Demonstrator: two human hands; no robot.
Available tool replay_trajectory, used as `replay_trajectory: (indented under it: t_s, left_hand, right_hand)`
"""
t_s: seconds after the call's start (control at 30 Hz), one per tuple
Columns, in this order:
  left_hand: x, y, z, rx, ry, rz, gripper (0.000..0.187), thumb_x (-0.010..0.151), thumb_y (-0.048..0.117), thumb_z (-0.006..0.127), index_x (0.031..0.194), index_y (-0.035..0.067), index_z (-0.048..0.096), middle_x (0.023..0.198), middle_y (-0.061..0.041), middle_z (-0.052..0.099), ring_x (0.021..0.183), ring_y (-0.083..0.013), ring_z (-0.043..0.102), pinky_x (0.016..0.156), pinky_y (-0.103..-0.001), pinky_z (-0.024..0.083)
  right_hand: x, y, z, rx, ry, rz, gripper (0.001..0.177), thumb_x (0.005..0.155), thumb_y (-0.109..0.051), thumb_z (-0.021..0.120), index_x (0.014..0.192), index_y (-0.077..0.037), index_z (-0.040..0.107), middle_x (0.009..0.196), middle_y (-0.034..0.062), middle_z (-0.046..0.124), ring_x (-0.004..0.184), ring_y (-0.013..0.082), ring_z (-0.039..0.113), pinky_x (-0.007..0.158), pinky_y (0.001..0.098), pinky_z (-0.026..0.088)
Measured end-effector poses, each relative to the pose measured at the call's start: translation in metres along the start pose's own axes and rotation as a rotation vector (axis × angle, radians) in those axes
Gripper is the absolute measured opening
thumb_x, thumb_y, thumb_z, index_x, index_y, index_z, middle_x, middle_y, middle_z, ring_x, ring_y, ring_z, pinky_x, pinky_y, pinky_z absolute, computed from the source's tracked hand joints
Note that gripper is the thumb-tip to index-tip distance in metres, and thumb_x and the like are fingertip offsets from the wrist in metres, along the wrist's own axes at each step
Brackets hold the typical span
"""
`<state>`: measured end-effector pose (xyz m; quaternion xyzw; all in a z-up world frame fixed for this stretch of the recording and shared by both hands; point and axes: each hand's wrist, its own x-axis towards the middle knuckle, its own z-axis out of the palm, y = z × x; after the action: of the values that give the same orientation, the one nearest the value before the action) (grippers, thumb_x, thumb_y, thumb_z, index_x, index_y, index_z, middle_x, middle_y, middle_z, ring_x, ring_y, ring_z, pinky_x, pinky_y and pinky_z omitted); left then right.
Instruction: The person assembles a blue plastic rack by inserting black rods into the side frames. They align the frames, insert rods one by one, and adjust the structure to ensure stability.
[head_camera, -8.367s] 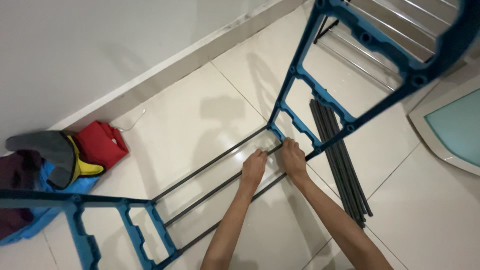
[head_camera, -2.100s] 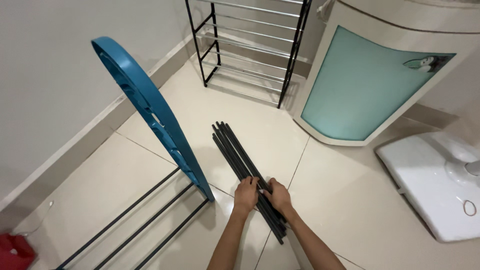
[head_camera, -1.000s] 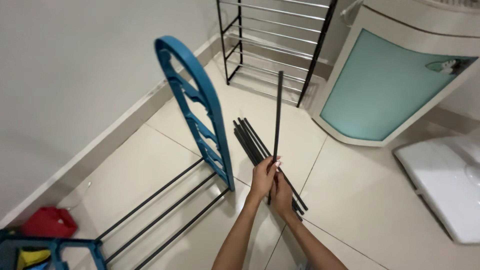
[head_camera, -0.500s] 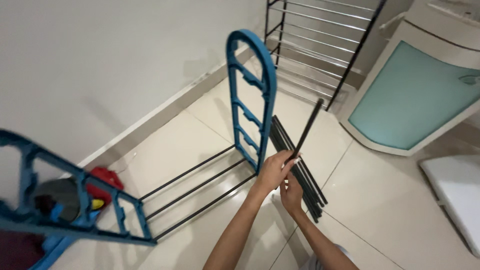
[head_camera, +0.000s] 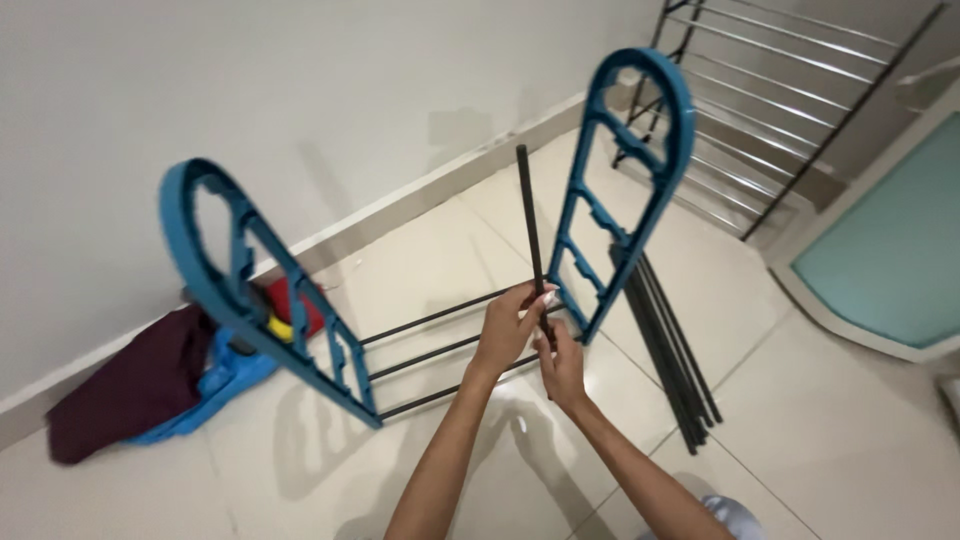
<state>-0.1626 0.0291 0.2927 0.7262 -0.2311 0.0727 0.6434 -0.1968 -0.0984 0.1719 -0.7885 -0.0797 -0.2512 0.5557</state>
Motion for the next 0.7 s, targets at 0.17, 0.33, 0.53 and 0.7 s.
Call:
replay_trajectory:
  t_s: [0.17,0.33,0.53,0.7]
  left_hand:
    - [-0.011,-0.015,-0.040,0.139,0.099,-0.050,0.023,0.100,0.019,0.064,0.115,0.003,0.073,0.096,-0.014,0.076,0.088,-0.0245,0.074,0.081,-0.034,0.057]
    - [-0.024,-0.046,-0.079,0.486,0.263,-0.172,0.028,0.106,0.024,0.054,0.117,0.004,0.071,0.113,-0.014,0.073,0.108,-0.0297,0.068,0.095,-0.042,0.052]
    - [-0.054,-0.135,-0.141,1.171,0.398,-0.608,0.072,0.091,0.035,0.067,0.146,-0.005,0.042,0.154,-0.034,0.026,0.147,-0.0540,0.015,0.117,-0.060,0.013]
    - [-0.072,-0.183,-0.183,1.364,0.565,-0.702,0.084,0.086,0.035,0.069,0.151,-0.005,0.034,0.155,-0.034,0.032,0.142,-0.0495,0.034,0.118,-0.051,0.028]
  right_hand:
    - [0.029,-0.047,0.028,0.047,-0.113,0.131,0.024,0.103,-0.015,0.054,0.124,-0.003,0.059,0.080,0.0100,0.064,0.064,0.0218,0.059,0.060,0.0356,0.049]
    - [0.042,-0.058,0.048,-0.094,-0.124,-0.049,0.025,0.100,-0.008,0.056,0.123,-0.003,0.063,0.090,0.0149,0.067,0.072,0.0278,0.064,0.066,0.0382,0.051]
    - [0.049,-0.049,0.049,-0.273,-0.211,-0.030,0.025,0.098,-0.015,0.059,0.120,-0.005,0.065,0.101,0.0169,0.071,0.086,0.0378,0.068,0.072,0.0444,0.053]
    - [0.049,-0.066,0.044,-0.433,-0.390,0.235,0.027,0.100,-0.028,0.059,0.122,-0.013,0.065,0.090,0.0164,0.072,0.087,0.0369,0.068,0.074,0.0485,0.051]
